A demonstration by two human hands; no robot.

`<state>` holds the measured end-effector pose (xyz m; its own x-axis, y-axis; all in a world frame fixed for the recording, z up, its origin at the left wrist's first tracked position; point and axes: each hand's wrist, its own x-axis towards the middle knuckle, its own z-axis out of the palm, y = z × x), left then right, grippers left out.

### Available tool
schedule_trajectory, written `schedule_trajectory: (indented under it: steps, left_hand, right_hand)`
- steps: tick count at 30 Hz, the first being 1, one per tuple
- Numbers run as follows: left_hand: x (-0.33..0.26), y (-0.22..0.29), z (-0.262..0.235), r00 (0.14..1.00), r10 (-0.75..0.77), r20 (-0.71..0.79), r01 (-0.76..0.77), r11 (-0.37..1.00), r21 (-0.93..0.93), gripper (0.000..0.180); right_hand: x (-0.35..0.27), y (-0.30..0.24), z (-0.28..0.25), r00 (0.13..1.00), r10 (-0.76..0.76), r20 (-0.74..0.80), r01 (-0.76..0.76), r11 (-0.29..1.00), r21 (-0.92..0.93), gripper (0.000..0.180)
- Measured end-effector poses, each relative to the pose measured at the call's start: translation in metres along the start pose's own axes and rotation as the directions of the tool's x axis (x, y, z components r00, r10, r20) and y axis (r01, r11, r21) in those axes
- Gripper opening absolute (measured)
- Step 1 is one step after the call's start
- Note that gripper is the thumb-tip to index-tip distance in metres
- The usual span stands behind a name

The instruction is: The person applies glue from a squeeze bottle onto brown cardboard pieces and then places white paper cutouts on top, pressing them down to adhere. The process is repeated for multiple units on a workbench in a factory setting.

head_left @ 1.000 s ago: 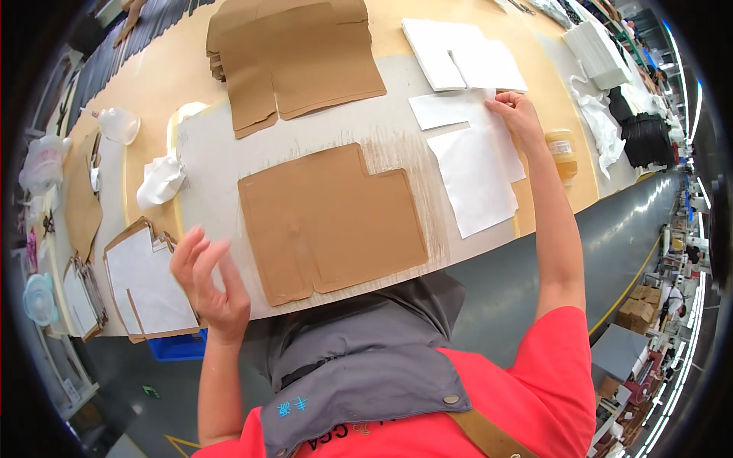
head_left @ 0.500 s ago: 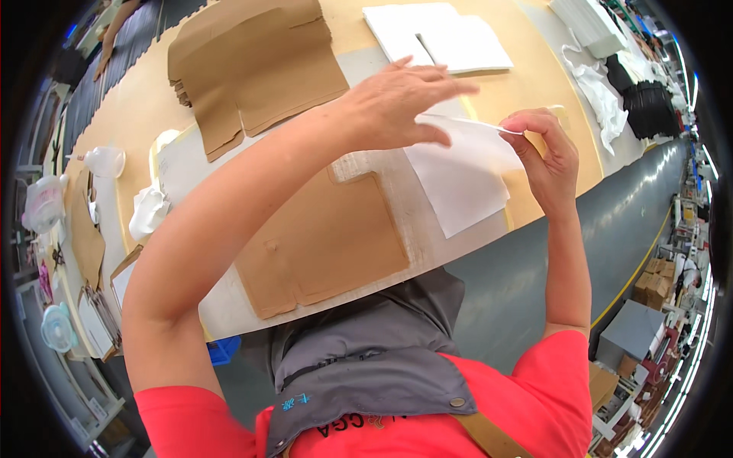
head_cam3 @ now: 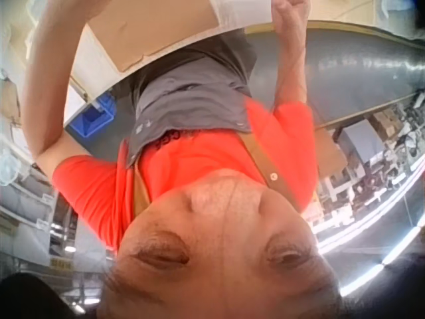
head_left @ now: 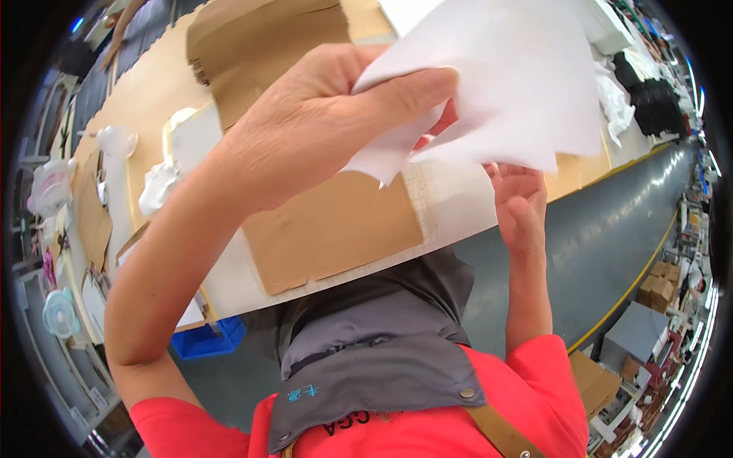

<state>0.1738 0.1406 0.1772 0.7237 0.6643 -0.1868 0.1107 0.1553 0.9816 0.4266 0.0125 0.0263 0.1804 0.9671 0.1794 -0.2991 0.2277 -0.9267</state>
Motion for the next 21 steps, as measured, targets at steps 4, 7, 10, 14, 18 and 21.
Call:
schedule_trajectory:
  steps: [4,7,10,14,18,21]
  left_hand:
    - [-0.061,-0.024,-0.021,0.986,-0.111,-0.123,0.076,0.963,-0.258,0.032]
    - [-0.111,-0.062,-0.022,0.945,-0.193,-0.263,0.059,0.894,-0.443,0.035]
    - [-0.145,-0.103,-0.013,0.883,-0.287,-0.371,0.042,0.836,-0.547,0.04]
    - [-0.165,-0.141,-0.001,0.852,-0.348,-0.39,-0.007,0.738,-0.675,0.046]
    - [-0.165,-0.157,0.008,0.84,-0.384,-0.384,-0.04,0.661,-0.749,0.05]
    - [-0.158,-0.158,0.004,0.842,-0.4,-0.364,-0.021,0.648,-0.761,0.05]
  right_hand:
    - [-0.002,-0.001,0.05,0.961,0.25,-0.117,-0.247,0.968,0.041,0.03]
    - [-0.014,-0.007,0.079,0.886,0.454,-0.095,-0.457,0.89,-0.001,0.03]
    - [-0.028,-0.006,0.095,0.891,0.447,-0.077,-0.453,0.882,-0.131,0.029]
    - [-0.035,-0.01,0.105,0.869,0.493,-0.044,-0.48,0.818,-0.317,0.028]
    - [-0.035,-0.009,0.108,0.853,0.519,-0.048,-0.496,0.78,-0.382,0.027]
    - [-0.029,-0.005,0.111,0.856,0.511,-0.083,-0.496,0.763,-0.415,0.029]
